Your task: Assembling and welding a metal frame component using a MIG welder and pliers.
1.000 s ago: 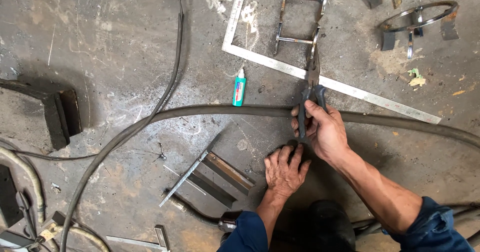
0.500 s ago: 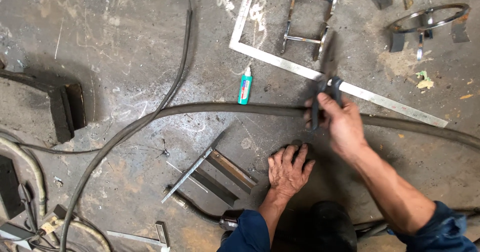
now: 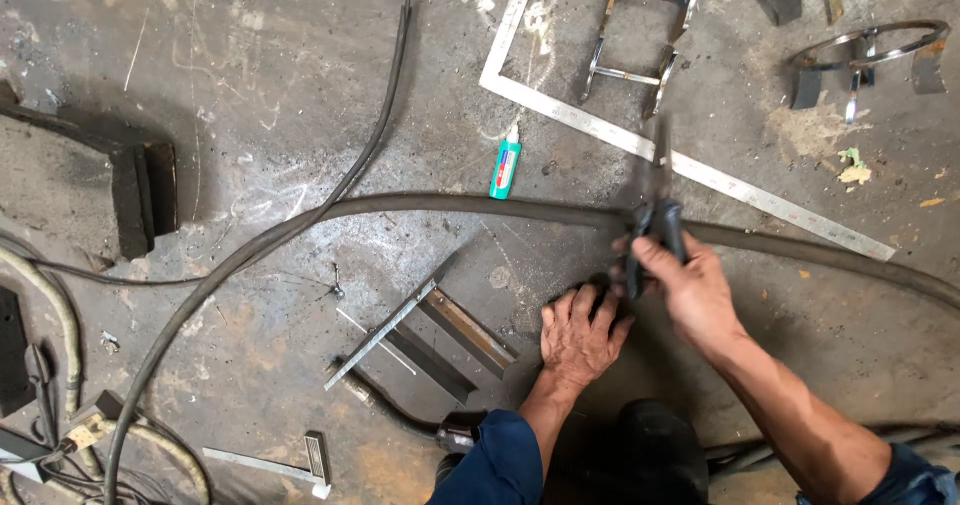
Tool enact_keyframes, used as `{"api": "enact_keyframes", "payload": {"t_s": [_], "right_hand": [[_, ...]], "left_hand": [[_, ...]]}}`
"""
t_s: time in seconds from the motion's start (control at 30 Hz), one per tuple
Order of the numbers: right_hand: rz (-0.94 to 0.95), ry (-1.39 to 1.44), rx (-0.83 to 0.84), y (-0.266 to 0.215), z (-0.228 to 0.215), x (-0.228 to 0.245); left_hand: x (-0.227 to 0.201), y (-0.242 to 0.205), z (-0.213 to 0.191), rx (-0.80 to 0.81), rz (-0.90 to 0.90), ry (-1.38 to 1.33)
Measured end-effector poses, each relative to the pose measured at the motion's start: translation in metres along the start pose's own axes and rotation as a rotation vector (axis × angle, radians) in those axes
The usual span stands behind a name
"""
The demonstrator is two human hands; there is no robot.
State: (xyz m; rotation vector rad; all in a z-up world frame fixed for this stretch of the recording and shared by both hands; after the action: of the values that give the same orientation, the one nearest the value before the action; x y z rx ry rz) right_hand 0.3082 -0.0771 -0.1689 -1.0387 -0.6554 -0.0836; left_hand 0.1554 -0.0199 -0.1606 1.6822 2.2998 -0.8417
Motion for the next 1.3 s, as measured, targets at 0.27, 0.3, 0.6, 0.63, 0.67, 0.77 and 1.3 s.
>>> {"api": "enact_keyframes", "payload": {"t_s": [0.27, 0.3, 0.6, 0.63, 0.67, 0.77, 1.3], "right_hand": [[0.042, -0.36, 0.033, -0.006, 0.01, -0.012], [0.065, -0.362, 0.046, -0.009, 0.014, -0.015], [0.018, -0.368, -0.015, -0.029, 0.001, -0.017], [0.006, -0.438, -0.044, -0.031, -0.003, -0.012], [0.002, -0.436, -0.049, -0.038, -0.002, -0.003], [0.072, -0.676, -0.118, -0.05, -0.009, 0.019], [-0.019, -1.114, -0.135, -0.015, -0.028, 0.07]], "left_hand": [[-0.001, 0.002, -0.007, -0.025, 0.005, -0.051], [-0.001, 0.002, -0.008, -0.02, -0.014, -0.065], [-0.005, 0.001, -0.022, -0.062, 0.023, -0.086], [-0.007, 0.002, -0.025, -0.058, 0.022, -0.092], [-0.01, 0.0, -0.031, -0.059, 0.028, -0.092], [-0.012, -0.003, -0.038, 0.016, -0.012, -0.181], [-0.028, -0.012, -0.043, 0.181, -0.099, -0.14]]}}
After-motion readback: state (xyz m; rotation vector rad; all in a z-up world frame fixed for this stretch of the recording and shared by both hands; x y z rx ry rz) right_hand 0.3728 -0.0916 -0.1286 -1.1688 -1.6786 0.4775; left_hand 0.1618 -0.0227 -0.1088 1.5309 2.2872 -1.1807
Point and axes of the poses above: each hand's wrist, its own y-axis towards the middle knuckle, its own z-axis out of the palm, x = y × z, the point moved 9 cm from there along y, towards the middle knuckle, and after that the axes turned 12 degrees about x, right-handed, at the moved point
